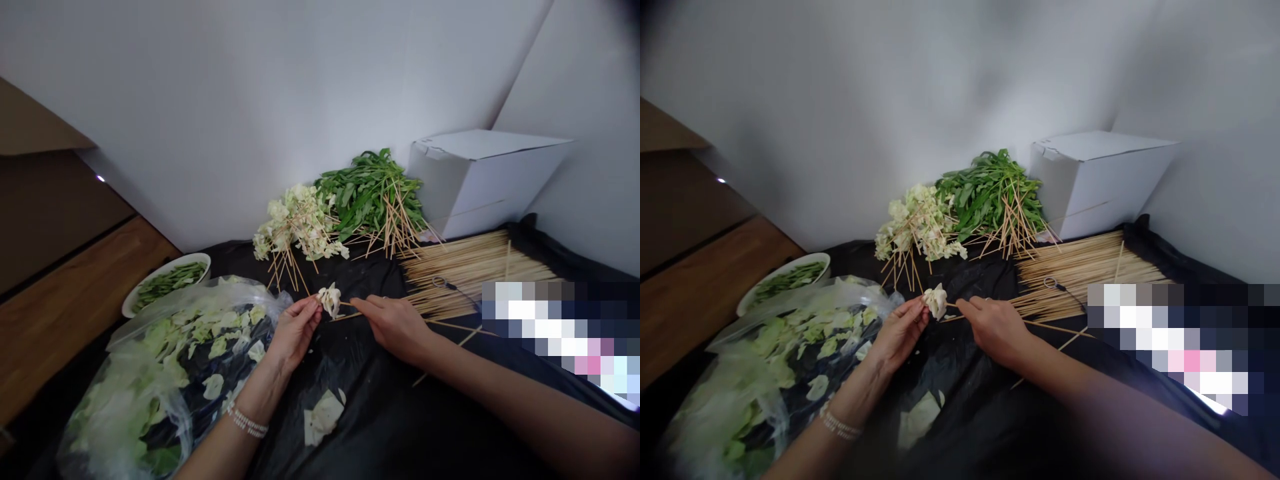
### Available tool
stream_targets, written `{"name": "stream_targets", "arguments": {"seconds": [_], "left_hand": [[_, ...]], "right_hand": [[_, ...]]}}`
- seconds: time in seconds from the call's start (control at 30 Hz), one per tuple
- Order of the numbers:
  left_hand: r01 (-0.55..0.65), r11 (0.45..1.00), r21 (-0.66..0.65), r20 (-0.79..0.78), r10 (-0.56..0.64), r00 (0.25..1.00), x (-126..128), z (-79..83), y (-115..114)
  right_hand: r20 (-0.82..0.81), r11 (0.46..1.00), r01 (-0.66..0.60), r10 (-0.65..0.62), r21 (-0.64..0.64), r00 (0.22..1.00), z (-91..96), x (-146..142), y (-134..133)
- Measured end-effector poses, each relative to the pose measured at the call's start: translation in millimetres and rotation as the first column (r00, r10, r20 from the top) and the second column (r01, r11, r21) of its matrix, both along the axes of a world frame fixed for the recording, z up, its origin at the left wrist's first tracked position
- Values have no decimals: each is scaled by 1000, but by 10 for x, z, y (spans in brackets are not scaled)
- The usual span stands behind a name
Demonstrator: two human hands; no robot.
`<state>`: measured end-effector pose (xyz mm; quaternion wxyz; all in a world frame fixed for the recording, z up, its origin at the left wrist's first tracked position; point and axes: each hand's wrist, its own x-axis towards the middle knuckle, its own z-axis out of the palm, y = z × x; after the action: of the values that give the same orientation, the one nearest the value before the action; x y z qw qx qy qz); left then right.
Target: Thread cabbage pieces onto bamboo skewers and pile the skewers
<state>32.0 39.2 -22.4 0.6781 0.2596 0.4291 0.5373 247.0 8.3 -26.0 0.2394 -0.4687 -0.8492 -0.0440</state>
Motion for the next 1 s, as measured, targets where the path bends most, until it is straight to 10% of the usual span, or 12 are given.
{"name": "stream_targets", "arguments": {"seconds": [0.47, 0.57, 0.63, 0.7, 0.8, 1.0], "left_hand": [[21, 997, 78, -143, -10, 990, 39, -13, -38], [200, 971, 131, -335, -146, 931, 23, 65, -110], [510, 855, 94, -445, -422, 790, -27, 176, -161], [824, 566, 2, -510, -709, 487, -101, 315, -198], [967, 239, -86, -644, -754, 129, -197, 479, -219], [981, 121, -150, -892, -444, -82, -194, 459, -250]], "right_hand": [[-51, 994, 6, -12, -106, 999, 79, 14, -18], [-89, 998, 61, -64, -32, 994, 119, 73, 36], [-103, 995, 99, -98, 7, 990, 147, 109, 67], [-99, 993, 114, -111, 25, 989, 164, 127, 80], [-68, 995, 98, -96, 26, 993, 159, 120, 69], [-19, 995, 91, -90, 47, 996, 129, 93, 46]]}}
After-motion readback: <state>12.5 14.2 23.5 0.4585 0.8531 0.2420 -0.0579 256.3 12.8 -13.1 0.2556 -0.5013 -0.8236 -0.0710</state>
